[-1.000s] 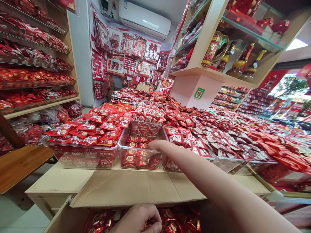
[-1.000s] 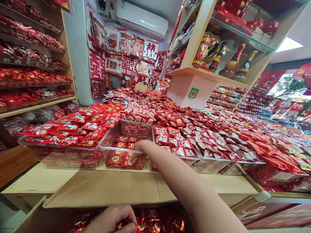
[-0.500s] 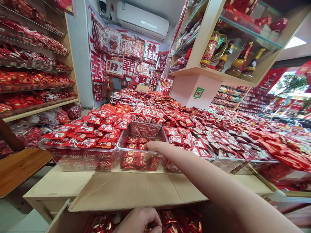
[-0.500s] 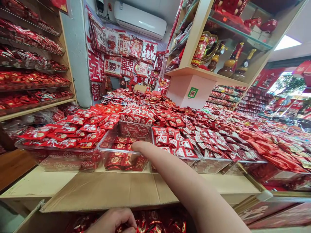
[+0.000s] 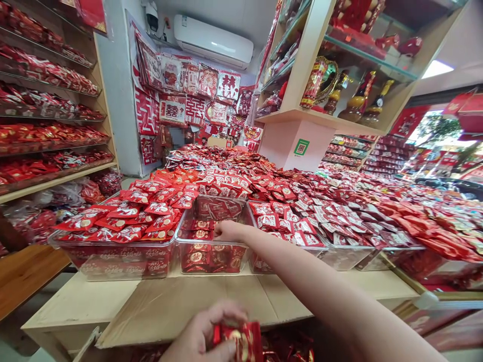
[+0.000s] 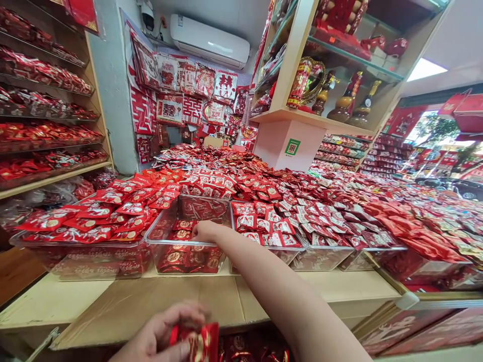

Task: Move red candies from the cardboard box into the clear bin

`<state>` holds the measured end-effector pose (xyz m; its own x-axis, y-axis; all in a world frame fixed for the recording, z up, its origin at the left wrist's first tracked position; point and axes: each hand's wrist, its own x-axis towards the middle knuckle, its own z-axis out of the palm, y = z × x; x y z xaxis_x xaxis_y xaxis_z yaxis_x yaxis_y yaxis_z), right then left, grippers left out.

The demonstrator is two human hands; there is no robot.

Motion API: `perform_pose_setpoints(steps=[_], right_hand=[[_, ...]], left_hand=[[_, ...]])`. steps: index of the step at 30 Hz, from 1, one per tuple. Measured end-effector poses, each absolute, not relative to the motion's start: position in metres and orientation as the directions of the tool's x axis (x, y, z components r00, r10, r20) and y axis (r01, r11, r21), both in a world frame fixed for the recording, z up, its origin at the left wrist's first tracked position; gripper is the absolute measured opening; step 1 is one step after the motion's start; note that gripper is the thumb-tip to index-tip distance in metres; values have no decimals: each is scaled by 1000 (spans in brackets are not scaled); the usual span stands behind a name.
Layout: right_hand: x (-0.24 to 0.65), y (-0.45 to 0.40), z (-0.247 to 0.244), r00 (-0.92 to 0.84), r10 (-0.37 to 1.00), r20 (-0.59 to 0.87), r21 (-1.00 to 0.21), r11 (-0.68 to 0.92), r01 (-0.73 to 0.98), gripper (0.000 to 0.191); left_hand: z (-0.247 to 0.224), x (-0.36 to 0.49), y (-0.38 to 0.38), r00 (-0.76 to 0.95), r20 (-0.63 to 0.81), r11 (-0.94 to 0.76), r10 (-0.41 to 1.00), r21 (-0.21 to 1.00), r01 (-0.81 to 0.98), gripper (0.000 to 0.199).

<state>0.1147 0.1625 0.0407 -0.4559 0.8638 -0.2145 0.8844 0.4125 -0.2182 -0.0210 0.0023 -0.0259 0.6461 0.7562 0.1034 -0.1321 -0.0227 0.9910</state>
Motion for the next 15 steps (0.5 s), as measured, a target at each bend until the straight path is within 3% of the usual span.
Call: perform_pose_setpoints(steps=[2,5,11,15], right_hand=[[115,164,42,-418,893,-166,-211,382,900,24],[116,164,48,-395,913,-102,-220,366,904,25],[122,105,70,-338,852,399,-528,515,675,22],[134,30,52,-323,877,357,-625,481,615,16]], left_hand=[[-18,-25,9,565,60,91,823,968,-235,32],[-15,-30,21,468,84,63,880,955,-291,37],[-17,-33,32,367,109,17,924,946,-324,34],[-15,-31,30,351,55,57,935,952,-300,30]])
